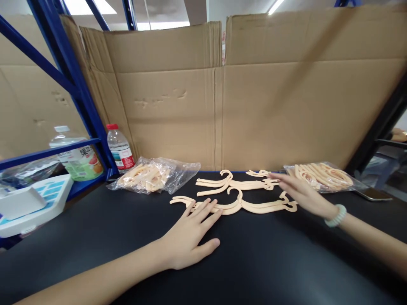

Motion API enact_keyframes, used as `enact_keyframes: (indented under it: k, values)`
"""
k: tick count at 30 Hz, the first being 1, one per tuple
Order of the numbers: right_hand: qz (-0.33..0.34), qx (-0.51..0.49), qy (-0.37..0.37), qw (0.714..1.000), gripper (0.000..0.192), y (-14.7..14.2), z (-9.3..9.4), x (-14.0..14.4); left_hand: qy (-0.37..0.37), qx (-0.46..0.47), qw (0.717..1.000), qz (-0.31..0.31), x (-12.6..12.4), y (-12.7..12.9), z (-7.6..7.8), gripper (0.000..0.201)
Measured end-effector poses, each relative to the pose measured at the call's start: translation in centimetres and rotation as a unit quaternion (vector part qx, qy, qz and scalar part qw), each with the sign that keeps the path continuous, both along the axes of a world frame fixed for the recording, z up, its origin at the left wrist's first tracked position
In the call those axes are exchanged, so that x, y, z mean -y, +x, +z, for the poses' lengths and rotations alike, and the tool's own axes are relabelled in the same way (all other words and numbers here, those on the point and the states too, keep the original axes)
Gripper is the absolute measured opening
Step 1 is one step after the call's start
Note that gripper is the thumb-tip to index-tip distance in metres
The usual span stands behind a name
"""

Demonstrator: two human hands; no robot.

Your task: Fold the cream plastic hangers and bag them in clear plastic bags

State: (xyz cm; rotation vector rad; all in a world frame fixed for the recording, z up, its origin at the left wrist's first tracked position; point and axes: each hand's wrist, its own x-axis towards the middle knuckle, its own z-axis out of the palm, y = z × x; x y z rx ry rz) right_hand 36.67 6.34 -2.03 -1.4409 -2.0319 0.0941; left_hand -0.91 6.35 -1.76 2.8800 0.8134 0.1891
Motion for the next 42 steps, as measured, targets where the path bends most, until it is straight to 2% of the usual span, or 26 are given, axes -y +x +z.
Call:
enact_keyframes:
  k: [1,3,4,6,10,14,17,22,28,32,34,36,38,40,42]
  values:
    - [-0.047,-0.003,0.018,0.999,0.043,0.6,0.8,-1.1,0.007,0.012,1.0,-0.005,0.0,0.0,0.0,0.06]
    - [-0.15,0.042,-0.02,0.988,0.037,2.0,2.1,-3.5,0.022,0.038,0.999,-0.022,0.0,-0.1,-0.1,0.059]
    - [-0.183,0.086,-0.059,0.978,0.036,2.6,2.6,-4.7,0.028,0.048,0.998,-0.035,0.0,-0.1,-0.1,0.058]
    - [-0.206,0.116,-0.084,0.968,0.029,3.4,3.0,-6.8,0.036,0.061,0.995,-0.064,0.0,-0.1,-0.1,0.053]
    - [-0.219,0.145,-0.114,0.958,0.018,3.6,2.2,-9.4,0.036,0.073,0.99,-0.117,0.1,0.1,0.1,0.041]
    - [-0.203,0.144,-0.131,0.96,0.022,3.0,1.4,-10.1,0.025,0.072,0.985,-0.154,0.3,0.2,0.4,0.037]
    - [-0.204,0.138,-0.126,0.961,0.023,2.7,1.1,-10.0,0.02,0.08,0.984,-0.155,0.4,0.2,0.4,0.037]
    - [-0.212,0.117,-0.097,0.965,0.015,2.5,0.7,-9.8,0.009,0.087,0.985,-0.151,0.3,0.2,0.3,0.036]
    - [-0.222,-0.001,-0.044,0.974,0.013,2.6,1.6,-8.8,-0.005,0.098,0.984,-0.146,0.2,0.1,0.3,0.034]
    - [-0.177,-0.134,-0.037,0.974,0.026,0.9,2.1,-7.0,-0.057,0.145,0.981,-0.116,0.6,0.5,0.4,0.032]
    - [-0.131,-0.188,-0.046,0.972,0.032,-1.4,2.2,-5.5,-0.114,0.19,0.973,-0.072,1.0,1.0,0.3,0.029]
    - [-0.076,-0.237,-0.062,0.967,0.033,-4.6,2.4,-3.5,-0.2,0.247,0.948,-0.022,1.3,1.4,0.0,0.029]
    - [0.032,-0.352,-0.115,0.928,0.033,-8.4,2.6,-1.3,-0.291,0.3,0.908,0.013,1.3,1.8,-0.3,0.035]
    - [0.107,-0.383,-0.154,0.904,0.028,-12.0,2.6,0.8,-0.353,0.342,0.87,0.033,1.2,2.0,-0.6,0.041]
    - [0.156,-0.398,-0.209,0.879,0.026,-15.0,2.5,2.4,-0.376,0.365,0.85,0.053,1.0,2.0,-0.7,0.036]
